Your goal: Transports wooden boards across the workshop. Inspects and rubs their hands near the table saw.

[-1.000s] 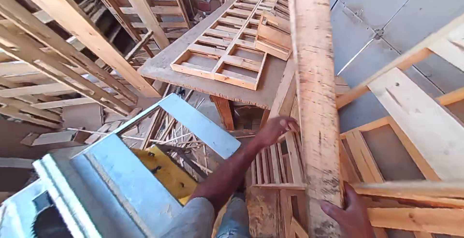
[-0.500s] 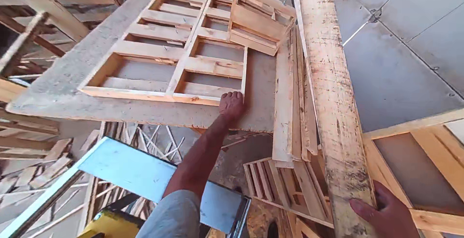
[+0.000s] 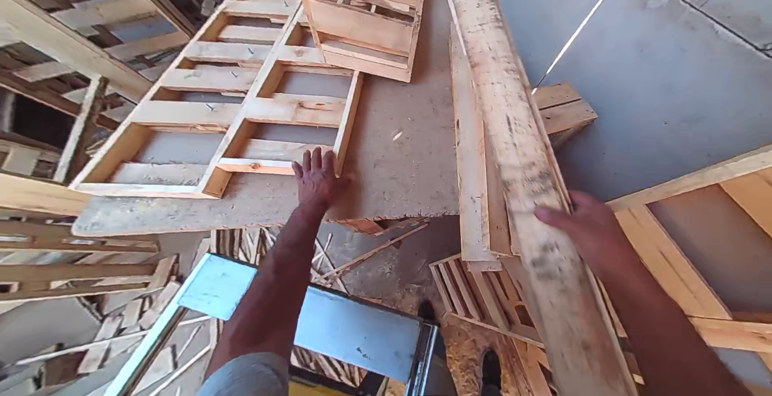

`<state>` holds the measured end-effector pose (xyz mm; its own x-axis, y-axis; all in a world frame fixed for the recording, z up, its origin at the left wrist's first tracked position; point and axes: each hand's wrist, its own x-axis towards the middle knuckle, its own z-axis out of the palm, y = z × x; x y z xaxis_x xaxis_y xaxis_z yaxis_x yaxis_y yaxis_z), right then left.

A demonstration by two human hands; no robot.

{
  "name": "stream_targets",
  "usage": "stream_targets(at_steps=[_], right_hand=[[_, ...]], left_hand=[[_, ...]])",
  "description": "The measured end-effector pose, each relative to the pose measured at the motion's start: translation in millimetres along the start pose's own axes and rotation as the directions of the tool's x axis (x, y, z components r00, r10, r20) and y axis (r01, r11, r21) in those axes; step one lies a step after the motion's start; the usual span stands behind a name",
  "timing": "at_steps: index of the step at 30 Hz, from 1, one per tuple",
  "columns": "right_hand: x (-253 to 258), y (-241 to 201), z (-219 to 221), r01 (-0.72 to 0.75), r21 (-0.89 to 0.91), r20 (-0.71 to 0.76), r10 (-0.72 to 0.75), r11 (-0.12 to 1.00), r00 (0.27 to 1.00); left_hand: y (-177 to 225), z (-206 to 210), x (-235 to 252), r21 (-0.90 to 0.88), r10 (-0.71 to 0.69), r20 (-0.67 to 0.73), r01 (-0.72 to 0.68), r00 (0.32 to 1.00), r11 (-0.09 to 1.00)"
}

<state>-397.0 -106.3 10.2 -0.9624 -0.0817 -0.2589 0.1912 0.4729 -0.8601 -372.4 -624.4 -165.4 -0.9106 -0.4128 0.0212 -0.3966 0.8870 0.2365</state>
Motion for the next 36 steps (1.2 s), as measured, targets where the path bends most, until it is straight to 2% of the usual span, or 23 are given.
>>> stream_targets(at_steps=[3, 5, 7, 9, 10, 12, 14, 15, 17, 20, 22, 25, 27, 30, 33, 36], right_hand=[[73.6, -36.8, 38.5, 0.024, 0.009, 0.023, -0.024, 1.000, 0.999], [131.5, -62.9, 62.7, 0.020, -0.013, -0.002, -0.020, 1.000, 1.000], [191.0, -93.4, 82.6, 0.058, -0.086, 0.013, -0.057, 0.995, 0.998], [217.2, -114.9, 102.1, 0.151, -0.227, 0.037, -0.146, 0.962, 0.989], [208.6, -128.3, 109.3, 0.193, -0.276, 0.076, -0.178, 0.942, 0.981], [159.6, -139.0, 121.2, 0.306, -0.330, 0.156, -0.268, 0.893, 0.951], [101.4, -118.0, 123.1, 0.401, -0.357, 0.195, -0.352, 0.844, 0.915], [80.1, -99.2, 118.8, 0.398, -0.388, 0.185, -0.353, 0.831, 0.917], [65.0, -53.4, 98.7, 0.278, -0.499, 0.067, -0.283, 0.821, 0.957], [94.7, 13.6, 56.3, -0.098, -0.478, -0.198, 0.001, 0.873, 0.980], [113.9, 45.4, 46.4, -0.249, -0.367, -0.217, 0.178, 0.896, 0.960], [128.8, 83.8, 51.5, -0.302, -0.188, -0.129, 0.281, 0.935, 0.951], [130.8, 84.2, 50.1, -0.277, -0.189, -0.116, 0.259, 0.942, 0.959], [124.3, 57.9, 40.7, -0.226, -0.260, -0.160, 0.189, 0.939, 0.969], [114.8, 27.9, 30.6, -0.177, -0.193, -0.193, 0.140, 0.965, 0.971], [85.9, 12.0, 30.0, -0.130, -0.157, -0.193, 0.099, 0.979, 0.976]], left_hand=[[31.3, -2.1, -60.0, -0.216, 0.107, -0.034, -0.112, 0.994, 0.970], [54.1, -1.5, -114.0, -0.316, 0.141, -0.002, -0.134, 0.990, 0.939], [70.7, 0.7, -171.7, -0.407, 0.137, 0.011, -0.121, 0.991, 0.905], [75.2, 5.0, -230.5, -0.471, 0.107, -0.019, -0.104, 0.994, 0.876], [73.8, 4.9, -253.1, -0.493, 0.079, -0.053, -0.094, 0.996, 0.865], [70.2, 4.3, -295.0, -0.536, -0.023, -0.108, -0.039, 0.994, 0.843], [68.7, 3.2, -328.5, -0.586, -0.122, -0.118, 0.030, 0.986, 0.809], [69.3, 1.4, -341.7, -0.609, -0.152, -0.109, 0.054, 0.982, 0.791], [77.2, -2.4, -359.4, -0.649, -0.161, -0.105, 0.055, 0.981, 0.759], [106.3, 1.6, -374.8, -0.680, -0.093, -0.109, -0.006, 0.990, 0.733], [129.3, 4.8, -373.2, -0.696, -0.025, -0.095, -0.049, 0.995, 0.717], [167.4, 9.5, -372.7, -0.738, 0.068, -0.063, -0.092, 0.996, 0.669], [185.9, 10.8, -374.1, -0.770, 0.120, -0.065, -0.126, 0.991, 0.626], [195.1, 14.4, -377.1, -0.791, 0.200, -0.065, -0.173, 0.978, 0.587], [180.7, 15.2, -380.1, -0.788, 0.225, -0.031, -0.162, 0.974, 0.594], [155.1, 11.9, -378.4, -0.778, 0.187, -0.014, -0.128, 0.982, 0.615]])
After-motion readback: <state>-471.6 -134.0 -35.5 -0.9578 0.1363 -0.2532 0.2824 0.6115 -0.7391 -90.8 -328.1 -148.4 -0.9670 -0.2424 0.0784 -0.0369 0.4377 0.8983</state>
